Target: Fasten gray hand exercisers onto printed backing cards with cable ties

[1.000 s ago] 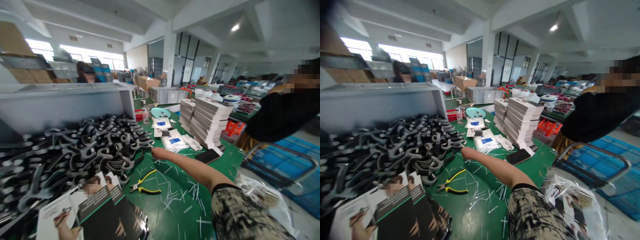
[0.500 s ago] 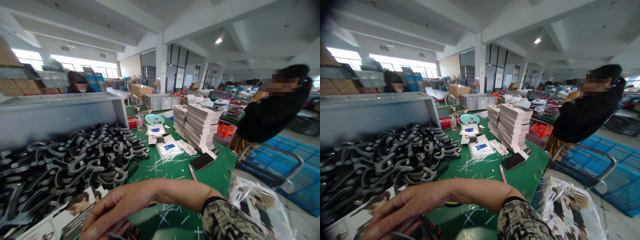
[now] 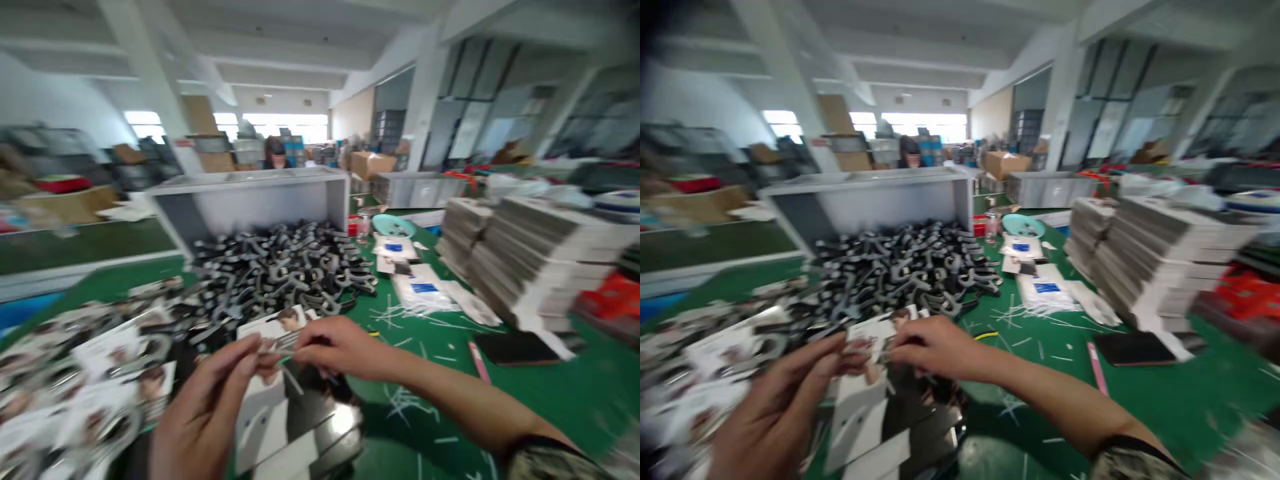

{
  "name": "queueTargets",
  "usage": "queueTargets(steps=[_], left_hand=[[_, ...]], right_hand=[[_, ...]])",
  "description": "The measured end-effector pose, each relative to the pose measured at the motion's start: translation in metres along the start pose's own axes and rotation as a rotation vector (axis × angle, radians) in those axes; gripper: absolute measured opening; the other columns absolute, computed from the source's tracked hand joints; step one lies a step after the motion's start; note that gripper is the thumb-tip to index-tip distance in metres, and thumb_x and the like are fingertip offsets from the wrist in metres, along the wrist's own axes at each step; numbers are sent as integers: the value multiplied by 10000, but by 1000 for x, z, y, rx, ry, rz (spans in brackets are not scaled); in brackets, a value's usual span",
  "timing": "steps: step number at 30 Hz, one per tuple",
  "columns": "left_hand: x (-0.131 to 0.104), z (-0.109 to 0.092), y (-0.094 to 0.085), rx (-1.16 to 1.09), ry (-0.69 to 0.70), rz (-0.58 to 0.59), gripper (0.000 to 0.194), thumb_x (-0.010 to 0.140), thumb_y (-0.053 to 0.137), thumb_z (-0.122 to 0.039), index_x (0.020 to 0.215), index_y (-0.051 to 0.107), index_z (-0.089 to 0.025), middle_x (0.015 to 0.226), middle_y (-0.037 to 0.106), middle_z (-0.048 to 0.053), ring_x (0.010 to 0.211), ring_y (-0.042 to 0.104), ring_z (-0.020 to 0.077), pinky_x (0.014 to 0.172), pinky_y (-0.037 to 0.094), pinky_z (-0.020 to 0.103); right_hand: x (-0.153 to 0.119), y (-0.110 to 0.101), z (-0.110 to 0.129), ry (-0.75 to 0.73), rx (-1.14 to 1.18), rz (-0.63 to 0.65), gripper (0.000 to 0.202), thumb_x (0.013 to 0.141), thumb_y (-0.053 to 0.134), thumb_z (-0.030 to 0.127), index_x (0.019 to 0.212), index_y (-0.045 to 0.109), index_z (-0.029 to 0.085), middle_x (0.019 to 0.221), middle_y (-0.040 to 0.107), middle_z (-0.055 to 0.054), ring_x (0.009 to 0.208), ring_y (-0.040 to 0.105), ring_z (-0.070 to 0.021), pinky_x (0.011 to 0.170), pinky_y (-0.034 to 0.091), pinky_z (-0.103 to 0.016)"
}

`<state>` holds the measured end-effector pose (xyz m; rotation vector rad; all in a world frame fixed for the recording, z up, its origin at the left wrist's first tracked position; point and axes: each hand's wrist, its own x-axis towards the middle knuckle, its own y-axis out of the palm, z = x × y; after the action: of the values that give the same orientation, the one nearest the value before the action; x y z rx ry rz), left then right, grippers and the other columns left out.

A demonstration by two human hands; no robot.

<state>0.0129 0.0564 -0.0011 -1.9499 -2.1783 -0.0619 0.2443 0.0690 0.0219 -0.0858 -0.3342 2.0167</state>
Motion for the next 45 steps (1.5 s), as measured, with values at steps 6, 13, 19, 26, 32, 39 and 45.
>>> queueTargets(steps=[6, 13, 19, 26, 32, 39, 45], left_hand=[[-9, 39, -46, 200, -149, -185, 563, 748, 723, -575, 1148, 679, -181, 1191, 672, 132, 1016, 655, 288, 868, 533, 386], [-29, 67, -27, -9, -275, 75, 466, 711, 789, -448, 1078, 732, -168, 818, 661, 31, 641, 558, 149, 626, 467, 270], [-27, 49, -45, -396, -435, -65, 408, 682, 815, -353, 1022, 704, -157, 930, 740, 64, 821, 666, 187, 761, 502, 282], [-64, 58, -60, -390, -450, -148, 366, 762, 760, -339, 1047, 624, -153, 911, 723, 64, 714, 658, 160, 628, 505, 248], [-54, 67, -58, -383, -384, -88, 390, 806, 720, -399, 1111, 652, -165, 877, 701, 46, 598, 593, 110, 510, 453, 202], [16, 58, -63, -137, -336, 125, 374, 755, 751, -496, 914, 729, -158, 615, 588, -24, 385, 390, 53, 348, 240, 185], [27, 70, -50, -133, -348, 160, 470, 804, 641, -626, 720, 674, -165, 480, 482, -49, 349, 374, 72, 339, 218, 208]], right_hand=[[4, -7, -25, 223, 273, 0, 259, 901, 632, 422, 857, 602, 169, 774, 699, -2, 435, 529, -47, 428, 383, -172], [10, 13, -32, 284, 340, 57, 312, 907, 613, 476, 870, 528, 178, 701, 702, -5, 390, 541, -66, 366, 365, -161], [21, 12, -19, 149, 373, -37, 241, 911, 659, 394, 971, 554, 185, 841, 739, -41, 607, 682, -122, 582, 553, -244], [68, 68, -7, -111, 159, -48, 175, 965, 567, 373, 929, 525, 207, 845, 718, -19, 723, 705, -141, 638, 567, -258], [72, 94, -19, -161, 87, 42, 184, 1003, 499, 389, 995, 497, 205, 852, 730, -39, 605, 698, -134, 540, 569, -257], [69, 75, 5, -255, 168, -255, 131, 986, 553, 343, 1001, 470, 243, 882, 731, -23, 646, 721, -158, 629, 623, -320], [82, 78, -8, -152, -90, -94, 185, 1004, 482, 411, 996, 510, 228, 786, 729, -19, 664, 724, -162, 558, 563, -253]])
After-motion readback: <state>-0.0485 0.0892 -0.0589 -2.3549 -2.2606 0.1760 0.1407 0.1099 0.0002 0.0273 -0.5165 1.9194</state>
